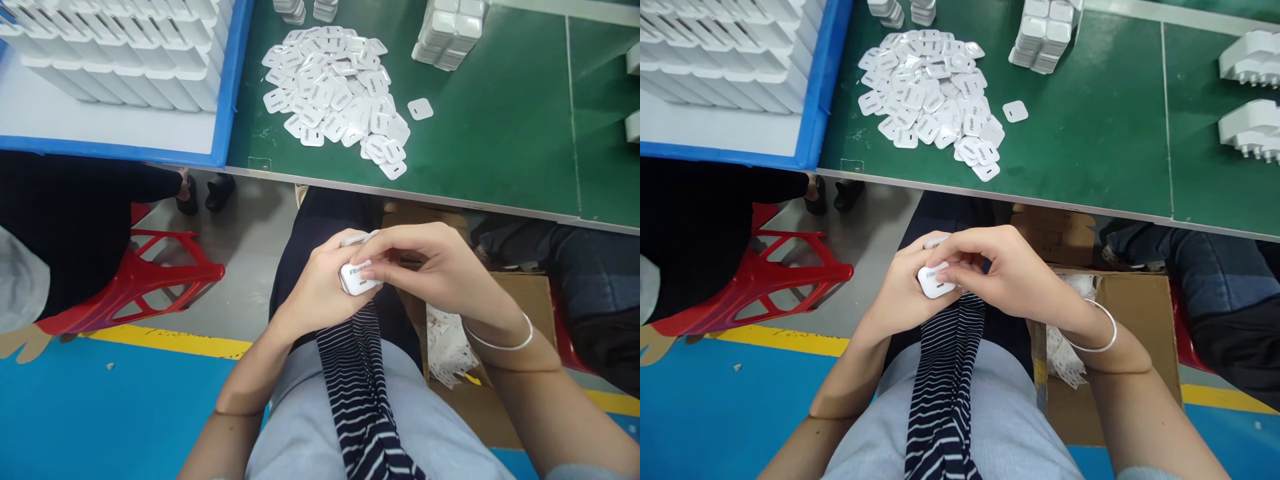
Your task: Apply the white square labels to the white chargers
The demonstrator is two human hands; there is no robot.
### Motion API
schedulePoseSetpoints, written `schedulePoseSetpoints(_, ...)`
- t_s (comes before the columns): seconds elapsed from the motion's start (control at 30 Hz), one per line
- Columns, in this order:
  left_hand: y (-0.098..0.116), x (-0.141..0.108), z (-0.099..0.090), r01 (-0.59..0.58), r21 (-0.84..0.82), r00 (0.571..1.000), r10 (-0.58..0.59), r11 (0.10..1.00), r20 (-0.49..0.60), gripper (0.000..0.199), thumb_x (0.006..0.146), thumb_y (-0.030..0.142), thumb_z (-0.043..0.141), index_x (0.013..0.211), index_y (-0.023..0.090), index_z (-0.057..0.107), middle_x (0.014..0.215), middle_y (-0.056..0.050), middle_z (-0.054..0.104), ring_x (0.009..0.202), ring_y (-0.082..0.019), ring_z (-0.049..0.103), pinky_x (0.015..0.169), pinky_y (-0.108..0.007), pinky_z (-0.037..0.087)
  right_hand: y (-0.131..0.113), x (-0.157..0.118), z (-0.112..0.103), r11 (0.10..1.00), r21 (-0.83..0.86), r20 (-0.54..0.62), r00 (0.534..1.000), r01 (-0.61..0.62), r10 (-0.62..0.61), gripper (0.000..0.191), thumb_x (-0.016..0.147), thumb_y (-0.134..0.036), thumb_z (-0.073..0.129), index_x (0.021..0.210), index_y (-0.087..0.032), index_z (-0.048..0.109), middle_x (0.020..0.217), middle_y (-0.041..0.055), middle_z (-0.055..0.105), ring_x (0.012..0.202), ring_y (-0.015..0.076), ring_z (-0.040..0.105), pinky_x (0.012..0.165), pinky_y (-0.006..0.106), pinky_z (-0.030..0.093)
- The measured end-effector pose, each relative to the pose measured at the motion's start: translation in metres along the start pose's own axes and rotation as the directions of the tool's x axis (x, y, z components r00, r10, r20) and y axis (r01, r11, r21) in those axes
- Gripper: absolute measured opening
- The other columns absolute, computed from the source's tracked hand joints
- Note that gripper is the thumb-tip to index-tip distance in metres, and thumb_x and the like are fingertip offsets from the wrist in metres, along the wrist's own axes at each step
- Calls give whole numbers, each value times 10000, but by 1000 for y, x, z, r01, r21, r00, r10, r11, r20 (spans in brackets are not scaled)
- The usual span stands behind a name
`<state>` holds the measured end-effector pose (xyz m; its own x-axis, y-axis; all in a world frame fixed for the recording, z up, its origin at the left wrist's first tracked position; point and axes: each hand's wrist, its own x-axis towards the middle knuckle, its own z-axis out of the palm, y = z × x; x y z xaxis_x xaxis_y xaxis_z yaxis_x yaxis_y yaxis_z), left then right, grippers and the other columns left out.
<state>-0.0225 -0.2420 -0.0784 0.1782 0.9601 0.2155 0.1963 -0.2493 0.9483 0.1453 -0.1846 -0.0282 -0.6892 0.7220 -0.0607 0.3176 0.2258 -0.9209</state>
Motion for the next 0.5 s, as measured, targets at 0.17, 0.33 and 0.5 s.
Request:
schedulePoseSetpoints(0.17,0,1,0,3,2,1000,-3,1000,25,215,762,37,691,918,184,680,1009,-37,684,1021,-178,640,870,-312,540,-3,1,-1,999,12,39,998,-44,43,84,884,-174,674,912,-194,751,808,10,738,690,122,646,610,235,483)
schedulePoseSetpoints(0.33,0,0,3,6,-8,999,-6,1000,33,181,772,44,681,886,185,671,1022,-37,677,1010,-182,650,844,-308,550,-8,1,-3,996,-48,67,994,-79,82,131,860,-102,647,882,-186,746,771,2,722,654,110,624,577,222,442)
schedulePoseSetpoints(0.5,-2,-2,7,-5,9,1000,5,1000,9,141,779,52,682,825,181,649,975,-30,671,964,-170,658,796,-279,549,-9,1,-2,987,-153,72,995,-52,63,170,838,-61,624,862,-197,721,647,-44,618,546,67,492,521,201,372)
